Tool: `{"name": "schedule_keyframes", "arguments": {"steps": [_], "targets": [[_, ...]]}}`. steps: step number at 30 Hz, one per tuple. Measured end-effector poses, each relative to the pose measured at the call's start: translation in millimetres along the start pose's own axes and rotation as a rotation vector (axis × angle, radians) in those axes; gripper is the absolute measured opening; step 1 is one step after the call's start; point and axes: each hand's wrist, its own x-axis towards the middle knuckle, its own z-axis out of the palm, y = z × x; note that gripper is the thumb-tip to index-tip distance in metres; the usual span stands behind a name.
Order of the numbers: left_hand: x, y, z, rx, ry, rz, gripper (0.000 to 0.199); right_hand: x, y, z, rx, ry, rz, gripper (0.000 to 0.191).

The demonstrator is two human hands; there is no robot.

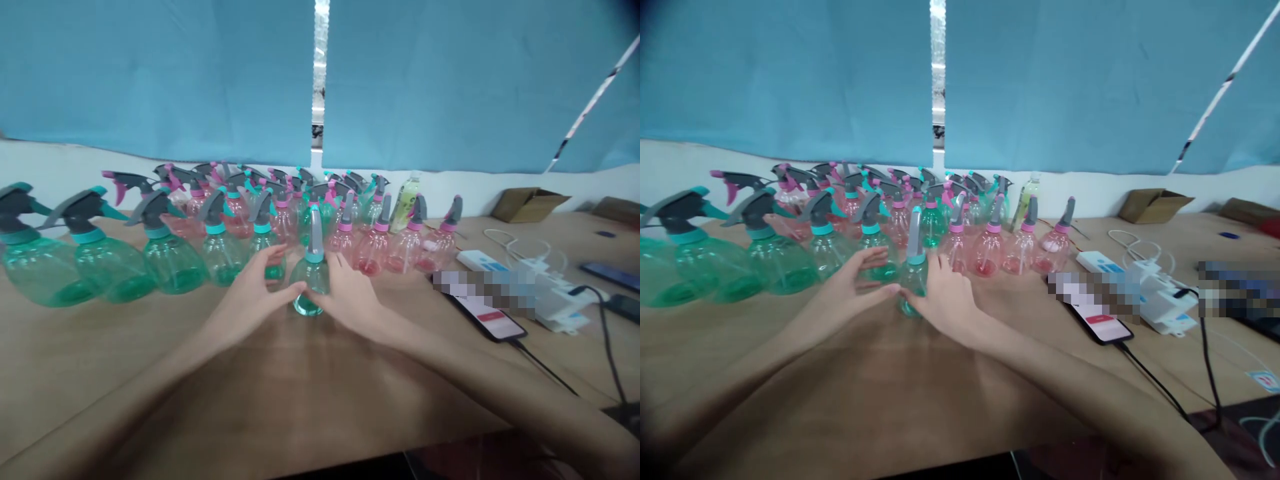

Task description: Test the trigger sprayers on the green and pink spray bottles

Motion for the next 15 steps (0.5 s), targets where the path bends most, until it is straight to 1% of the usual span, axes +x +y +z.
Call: {"name": "schedule_keyframes", "arguments": {"steps": [1, 3, 6, 7, 9, 11, 13, 15], "targets": [[3.8, 5.6, 3.9, -0.004, -0.016, 0.033, 0.071, -8.3, 0.0, -4.0, -0.019, -0.003, -0.011, 0.059], [7.9, 17.7, 13.7, -0.033, -0.061, 0.080, 0.074, -22.7, 0.3, -11.1, -0.035, -0.009, -0.047, 0.067], [7.5, 34.6, 29.2, -0.115, -0.125, 0.079, 0.068, -37.5, 1.5, -18.6, -0.023, -0.013, -0.104, 0.074], [6.6, 39.0, 33.3, -0.137, -0.122, 0.071, 0.064, -40.8, 2.1, -20.3, -0.020, -0.010, -0.121, 0.074], [5.2, 45.4, 39.0, -0.138, -0.081, 0.068, 0.055, -45.5, 3.3, -22.0, -0.026, 0.007, -0.150, 0.076], [5.0, 49.1, 41.5, -0.098, -0.031, 0.098, 0.050, -48.3, 4.0, -21.4, -0.040, 0.032, -0.169, 0.079], [5.6, 50.9, 42.3, -0.080, -0.019, 0.142, 0.046, -50.0, 4.1, -18.7, -0.032, 0.053, -0.182, 0.084], [5.8, 51.0, 43.0, -0.109, -0.023, 0.169, 0.043, -51.2, 3.8, -14.5, -0.001, 0.058, -0.197, 0.090]]}}
